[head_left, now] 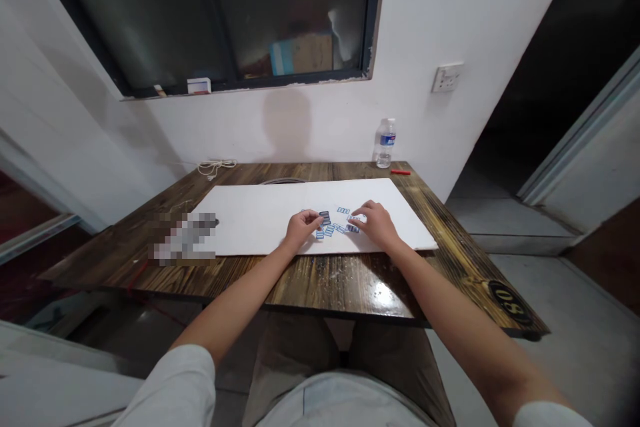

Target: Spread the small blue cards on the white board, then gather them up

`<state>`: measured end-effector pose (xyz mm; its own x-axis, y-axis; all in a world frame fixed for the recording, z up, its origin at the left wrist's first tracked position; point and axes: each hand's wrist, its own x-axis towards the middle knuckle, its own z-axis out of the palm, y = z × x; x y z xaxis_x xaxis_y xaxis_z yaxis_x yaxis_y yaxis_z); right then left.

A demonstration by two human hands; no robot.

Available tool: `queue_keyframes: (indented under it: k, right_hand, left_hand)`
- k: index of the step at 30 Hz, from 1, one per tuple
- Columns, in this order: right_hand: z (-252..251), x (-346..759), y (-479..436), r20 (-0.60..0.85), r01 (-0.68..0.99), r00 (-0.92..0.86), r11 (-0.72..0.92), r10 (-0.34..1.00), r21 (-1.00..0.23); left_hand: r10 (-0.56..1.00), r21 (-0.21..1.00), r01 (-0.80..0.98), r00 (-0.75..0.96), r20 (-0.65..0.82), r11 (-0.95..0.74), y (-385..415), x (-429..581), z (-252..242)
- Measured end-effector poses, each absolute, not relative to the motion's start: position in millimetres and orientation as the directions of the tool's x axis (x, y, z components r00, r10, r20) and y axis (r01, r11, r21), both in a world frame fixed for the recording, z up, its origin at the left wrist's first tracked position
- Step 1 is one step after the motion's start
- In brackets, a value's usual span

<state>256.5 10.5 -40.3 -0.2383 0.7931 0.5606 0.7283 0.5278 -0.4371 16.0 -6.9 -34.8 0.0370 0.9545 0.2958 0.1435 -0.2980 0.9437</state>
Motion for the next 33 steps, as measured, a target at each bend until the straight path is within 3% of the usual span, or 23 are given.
queue_keyframes:
  k: [3,8,16,24,33]
  right_hand:
    - [-45.8,261.5,14.3,0.427,0.803,-0.224,0.414,0.876,-0.428]
    - [-53.4,259.1,17.3,0.351,0.811,-0.29,0.423,0.891,-0.404]
    - [-45.0,252.2,13.8,0.095,0.879,-0.246,0.263,0.965,-0.397]
    - [-40.9,249.6,13.5,0.06,0.874,-0.271,0.272,0.961,-0.402]
    - [-35.1,247.9,4.6,0.225,0.85,-0.389,0.442,0.893,-0.287]
  left_hand:
    - [0.954,0.942,0.153,0.032,0.297,-0.298,-6.8,16.1,-34.8]
    - [0.953,0.94,0.16,0.045,0.299,-0.302,-7.7,17.4,-34.6]
    - [0.951,0.936,0.167,0.066,0.303,-0.31,-9.8,18.9,-33.0]
    - [0.95,0.937,0.157,0.066,0.306,-0.312,-7.9,18.3,-34.8]
    - [0.949,0.934,0.169,0.081,0.306,-0.316,-8.1,17.0,-34.0]
